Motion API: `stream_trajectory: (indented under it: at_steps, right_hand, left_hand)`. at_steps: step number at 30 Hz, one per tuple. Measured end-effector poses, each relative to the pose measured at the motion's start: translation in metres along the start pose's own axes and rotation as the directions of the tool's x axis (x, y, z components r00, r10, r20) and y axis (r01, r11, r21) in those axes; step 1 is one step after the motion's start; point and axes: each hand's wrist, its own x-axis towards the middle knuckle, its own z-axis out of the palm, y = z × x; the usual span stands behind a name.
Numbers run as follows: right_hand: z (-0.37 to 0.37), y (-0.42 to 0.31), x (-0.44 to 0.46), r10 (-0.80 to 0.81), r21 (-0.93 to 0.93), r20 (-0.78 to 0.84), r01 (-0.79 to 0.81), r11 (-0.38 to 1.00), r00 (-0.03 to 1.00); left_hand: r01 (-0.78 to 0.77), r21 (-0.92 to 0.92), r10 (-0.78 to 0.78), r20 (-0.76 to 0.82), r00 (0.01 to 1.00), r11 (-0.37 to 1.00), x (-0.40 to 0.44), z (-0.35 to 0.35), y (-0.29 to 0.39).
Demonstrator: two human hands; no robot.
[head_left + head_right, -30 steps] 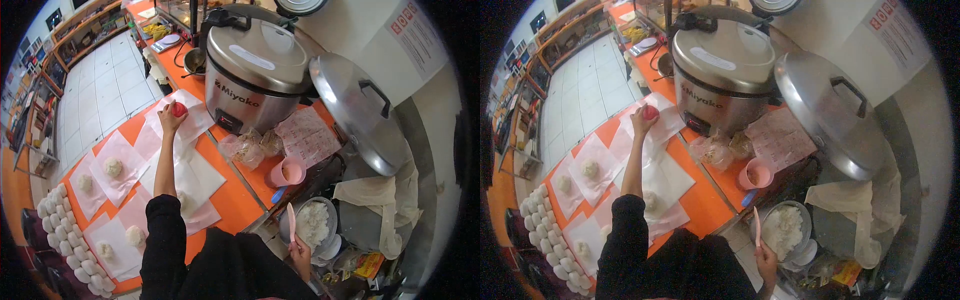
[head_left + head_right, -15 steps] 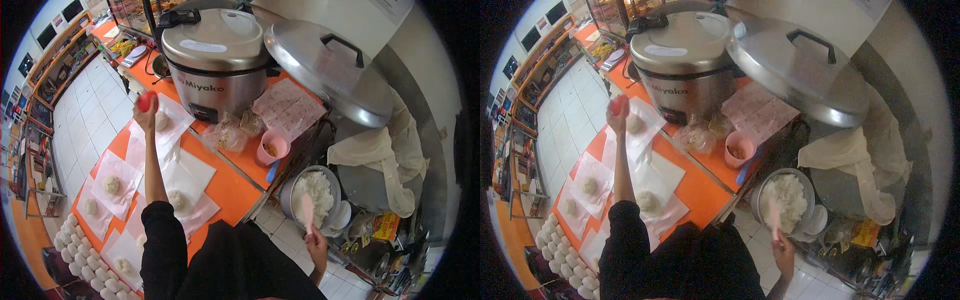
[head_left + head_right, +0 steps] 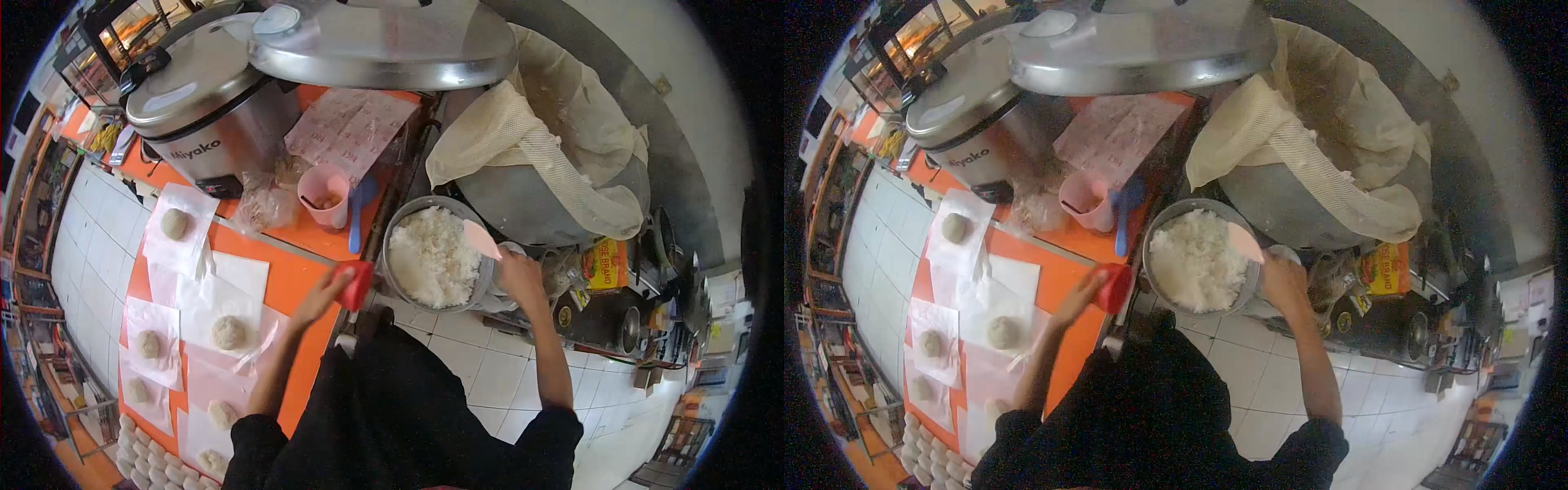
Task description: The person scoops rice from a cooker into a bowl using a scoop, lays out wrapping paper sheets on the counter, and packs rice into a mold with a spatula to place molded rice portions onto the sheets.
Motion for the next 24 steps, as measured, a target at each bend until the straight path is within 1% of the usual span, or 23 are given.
stream_trajectory:
  at_steps: [1, 2, 4, 5, 6, 7, 8, 9, 11, 12, 15, 18, 21, 24]
  right_hand:
    - [0.001, -0.001, 0.010, -0.016, -0.037, 0.036, 0.017, 0.999, 0.999]
    - [0.002, 0.001, 0.019, -0.039, -0.017, 0.052, 0.040, 0.999, 0.998]
    - [0.008, 0.003, 0.035, -0.089, 0.021, 0.084, 0.088, 0.996, 0.992]
    - [0.012, 0.003, 0.039, -0.106, 0.103, 0.093, 0.097, 0.990, 0.990]
    - [0.016, 0.000, 0.042, -0.124, 0.184, 0.102, 0.104, 0.977, 0.987]
    - [0.022, -0.004, 0.043, -0.140, 0.265, 0.111, 0.106, 0.959, 0.984]
    - [0.028, -0.008, 0.045, -0.074, 0.363, 0.138, 0.019, 0.932, 0.988]
    - [0.035, -0.011, 0.047, -0.074, 0.408, 0.147, 0.008, 0.913, 0.986]
    - [0.054, -0.013, 0.056, -0.073, 0.494, 0.166, -0.019, 0.869, 0.983]
    - [0.063, -0.010, 0.065, -0.073, 0.487, 0.237, -0.053, 0.872, 0.969]
    - [0.076, -0.010, 0.071, -0.099, 0.625, 0.307, -0.122, 0.771, 0.947]
    - [0.069, -0.020, 0.073, -0.144, 0.629, 0.243, -0.043, 0.776, 0.959]
    - [0.086, -0.020, 0.084, -0.186, 0.701, 0.282, -0.070, 0.710, 0.941]
    - [0.097, -0.024, 0.090, -0.174, 0.745, 0.367, -0.177, 0.643, 0.914]
  left_hand:
    - [0.027, -0.078, -0.031, -0.047, 0.998, 0.997, 0.010, 0.017, -0.009]
    - [0.050, -0.160, -0.066, -0.093, 0.993, 0.986, 0.020, 0.028, -0.020]
    - [-0.072, -0.042, 0.060, -0.249, 0.967, 0.996, 0.034, 0.052, -0.019]
    - [-0.128, 0.022, 0.128, -0.320, 0.939, 0.992, 0.041, 0.057, -0.019]
    - [-0.173, 0.020, 0.171, -0.302, 0.938, 0.985, 0.055, 0.055, -0.026]
    - [-0.177, 0.083, 0.194, -0.327, 0.925, 0.981, 0.061, 0.054, -0.031]
    - [-0.177, 0.144, 0.217, -0.347, 0.912, 0.974, 0.061, 0.058, -0.016]
    - [-0.177, 0.203, 0.243, -0.367, 0.898, 0.963, 0.062, 0.060, -0.006]
    - [-0.112, 0.223, 0.194, -0.389, 0.901, 0.968, 0.065, 0.061, -0.001]
    - [-0.080, 0.233, 0.171, -0.401, 0.900, 0.969, 0.068, 0.060, 0.000]
    - [-0.130, 0.344, 0.288, -0.460, 0.840, 0.930, 0.076, 0.060, -0.009]
    - [-0.084, 0.270, 0.193, -0.409, 0.892, 0.959, 0.074, 0.060, 0.008]
    - [-0.092, 0.304, 0.220, -0.421, 0.880, 0.948, 0.073, 0.062, 0.013]
    - [-0.033, 0.329, 0.180, -0.427, 0.886, 0.944, 0.075, 0.062, 0.013]
